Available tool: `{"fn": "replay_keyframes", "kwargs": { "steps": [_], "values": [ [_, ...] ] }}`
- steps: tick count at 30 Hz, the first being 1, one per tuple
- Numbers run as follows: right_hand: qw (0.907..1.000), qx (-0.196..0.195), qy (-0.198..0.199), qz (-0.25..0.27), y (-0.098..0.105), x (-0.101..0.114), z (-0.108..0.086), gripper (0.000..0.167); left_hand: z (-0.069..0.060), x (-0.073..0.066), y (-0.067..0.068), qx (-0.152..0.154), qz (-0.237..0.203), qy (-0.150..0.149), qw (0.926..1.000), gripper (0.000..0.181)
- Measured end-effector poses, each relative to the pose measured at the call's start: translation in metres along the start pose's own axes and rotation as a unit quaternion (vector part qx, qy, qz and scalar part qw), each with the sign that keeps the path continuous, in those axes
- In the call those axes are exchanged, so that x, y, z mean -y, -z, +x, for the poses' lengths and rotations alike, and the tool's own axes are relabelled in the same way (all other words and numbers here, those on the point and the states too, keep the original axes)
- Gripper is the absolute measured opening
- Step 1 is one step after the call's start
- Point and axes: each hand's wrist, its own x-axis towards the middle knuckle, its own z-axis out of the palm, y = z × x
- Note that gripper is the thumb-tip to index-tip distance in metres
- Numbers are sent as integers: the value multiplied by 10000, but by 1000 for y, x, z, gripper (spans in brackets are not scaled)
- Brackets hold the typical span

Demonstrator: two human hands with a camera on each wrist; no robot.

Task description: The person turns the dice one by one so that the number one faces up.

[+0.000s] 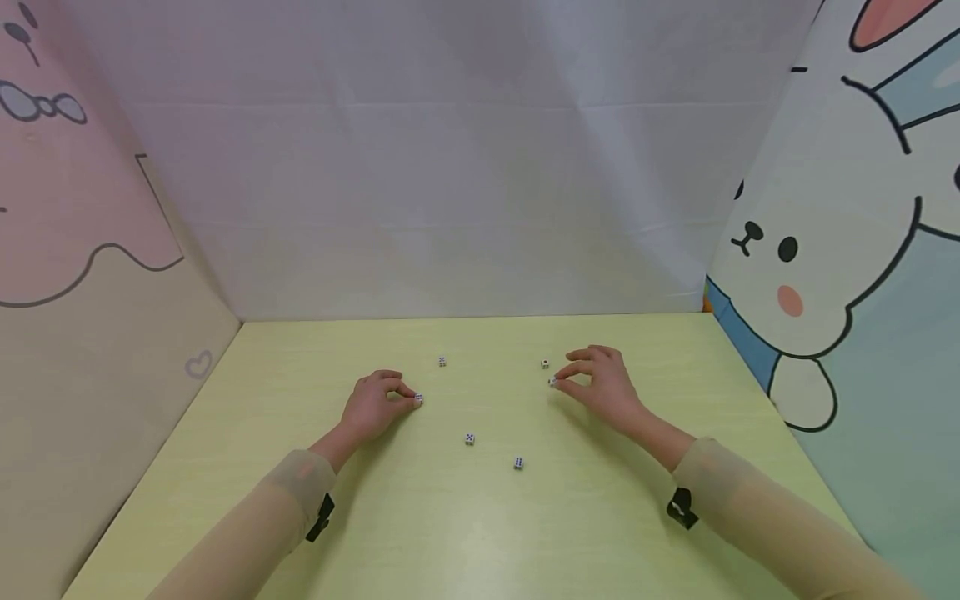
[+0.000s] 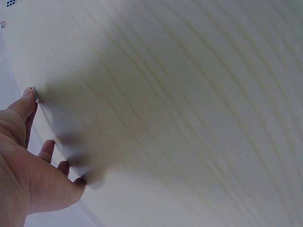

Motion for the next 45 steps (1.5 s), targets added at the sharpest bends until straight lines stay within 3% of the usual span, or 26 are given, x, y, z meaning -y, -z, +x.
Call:
{"fn": "replay_keyframes", "kwargs": {
  "steps": [9, 18, 21, 27, 45],
  "values": [
    [9953, 18, -204, 943, 0, 1, -1, 19, 0, 1, -1, 12, 19, -17, 10000, 11],
    [9738, 131, -983, 2047, -7, -7, -4, 32, 1, 0, -1, -8, 82, -37, 10000, 11],
    [9780, 47, -954, 1857, -11, -10, -6, 30, 1, 0, -1, 9, 83, -24, 10000, 11],
    [9938, -98, -639, 901, -21, -17, -9, 18, 0, 0, 0, 22, 53, -15, 10000, 12],
    [9983, 145, -539, 182, -33, -22, -15, 10, 1, 4, -3, 24, 7, -56, 10000, 11]
  ]
}}
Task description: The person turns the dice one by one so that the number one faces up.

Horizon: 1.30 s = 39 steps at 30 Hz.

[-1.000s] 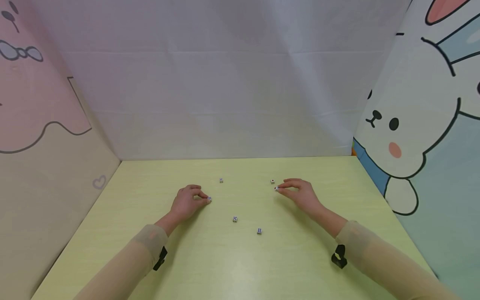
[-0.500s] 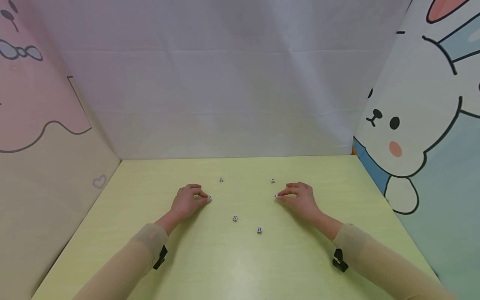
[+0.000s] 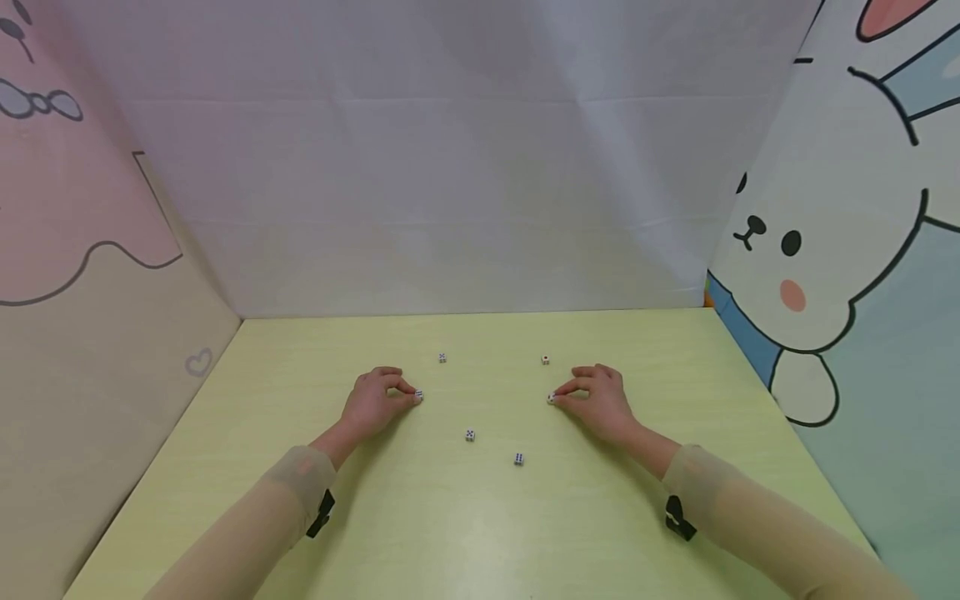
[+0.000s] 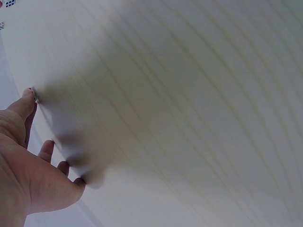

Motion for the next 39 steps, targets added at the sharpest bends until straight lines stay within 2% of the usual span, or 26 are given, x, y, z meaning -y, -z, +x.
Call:
{"fn": "replay_keyframes", "kwargs": {
  "steps": [4, 12, 23, 31, 39],
  "values": [
    [9999, 18, 106, -100, 2, 0, -1, 9, 1, 0, 0, -7, -13, 2, 10000, 11],
    [9998, 52, 33, -182, 5, -3, -3, 10, 2, 0, 1, -8, -20, 10, 10000, 11],
    [9990, -41, 382, -237, 9, -2, -5, 6, 2, -1, 4, 16, 84, -46, 10000, 12],
    [9992, 70, 274, -281, 13, -4, -4, 13, 2, -2, 4, 24, 66, 22, 10000, 12],
    [9980, 125, 478, -405, 19, -1, -1, 15, 3, -1, 3, 19, 70, 28, 10000, 12]
  ]
}}
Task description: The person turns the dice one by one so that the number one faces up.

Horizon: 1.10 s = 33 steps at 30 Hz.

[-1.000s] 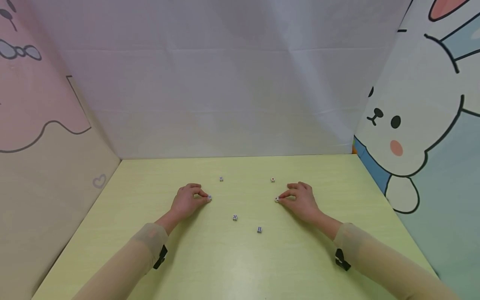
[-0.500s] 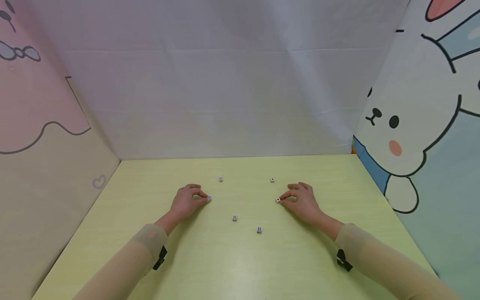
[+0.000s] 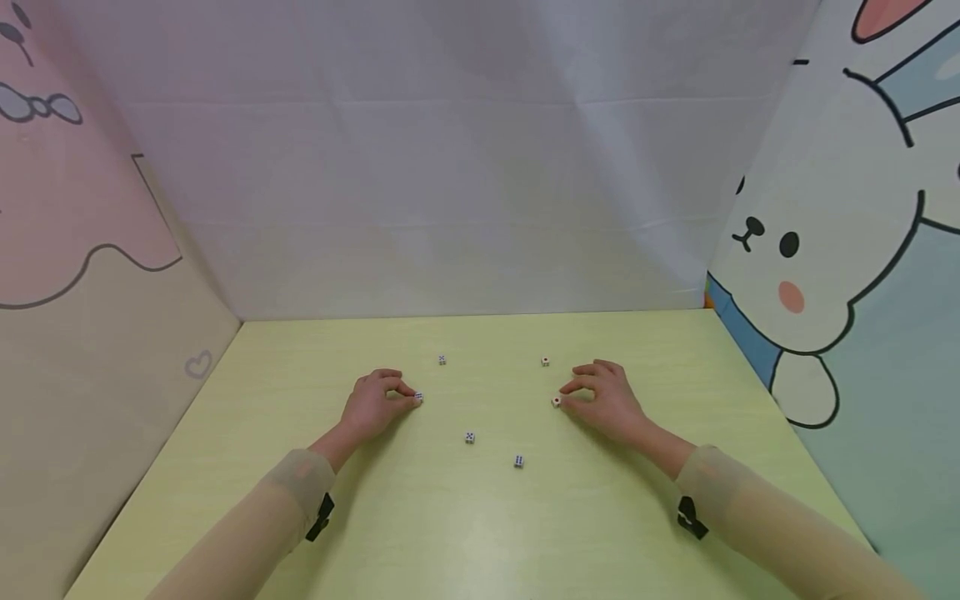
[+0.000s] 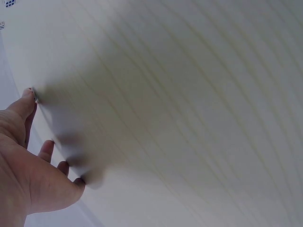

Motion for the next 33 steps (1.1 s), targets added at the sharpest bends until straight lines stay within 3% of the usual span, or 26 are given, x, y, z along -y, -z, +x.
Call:
{"fn": "replay_keyframes", "kwargs": {
  "steps": [14, 33],
  "values": [
    [9989, -32, 329, -339, -2, 4, 3, 12, -1, -2, 1, 0, 5, -38, 10000, 12],
    [9992, 53, 212, -320, -5, 7, 4, 9, -3, -2, 2, 22, -27, -4, 10000, 13]
  ]
}}
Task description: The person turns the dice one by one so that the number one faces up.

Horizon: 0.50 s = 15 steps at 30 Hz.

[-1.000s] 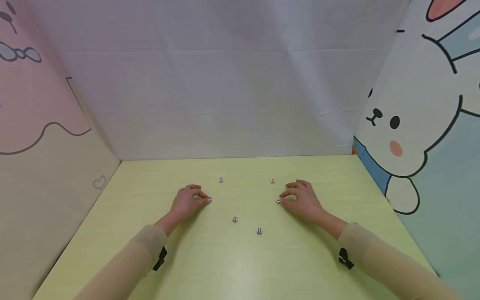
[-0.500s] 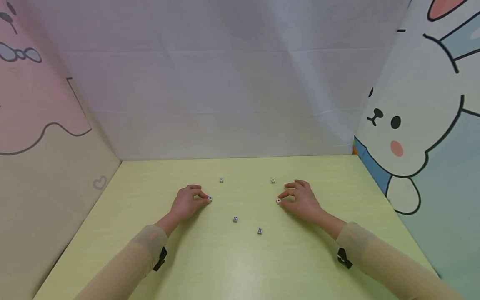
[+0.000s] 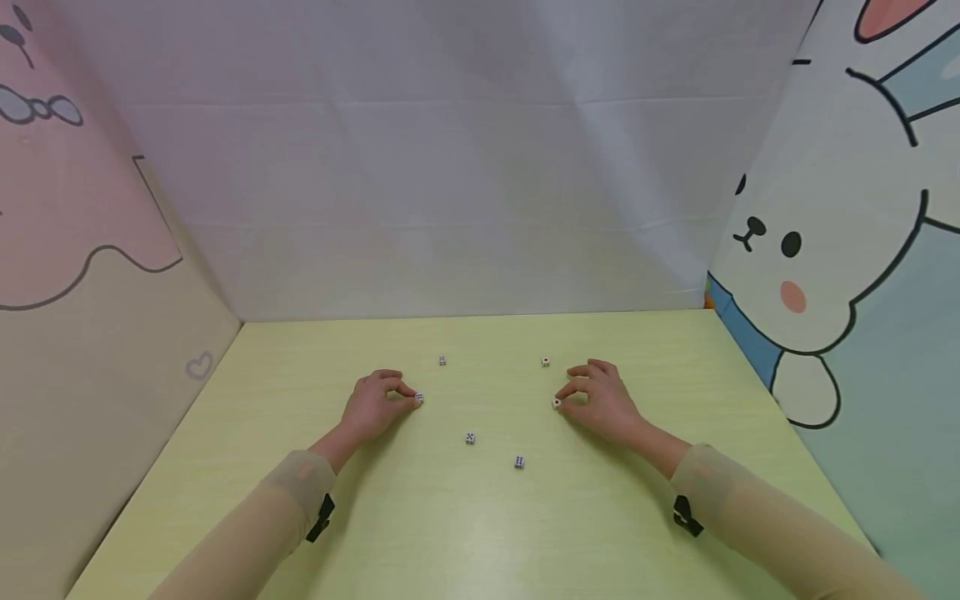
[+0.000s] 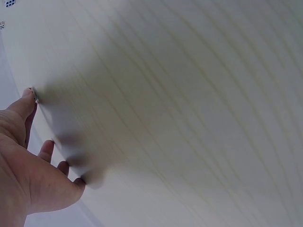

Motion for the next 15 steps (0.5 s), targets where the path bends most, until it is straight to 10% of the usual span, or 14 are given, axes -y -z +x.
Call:
{"fn": "replay_keyframes", "kwargs": {
  "steps": [15],
  "values": [
    [10000, 11, -53, 20, -1, 0, -1, 7, 0, -1, 0, 39, 6, 30, 10000, 14]
  ]
}}
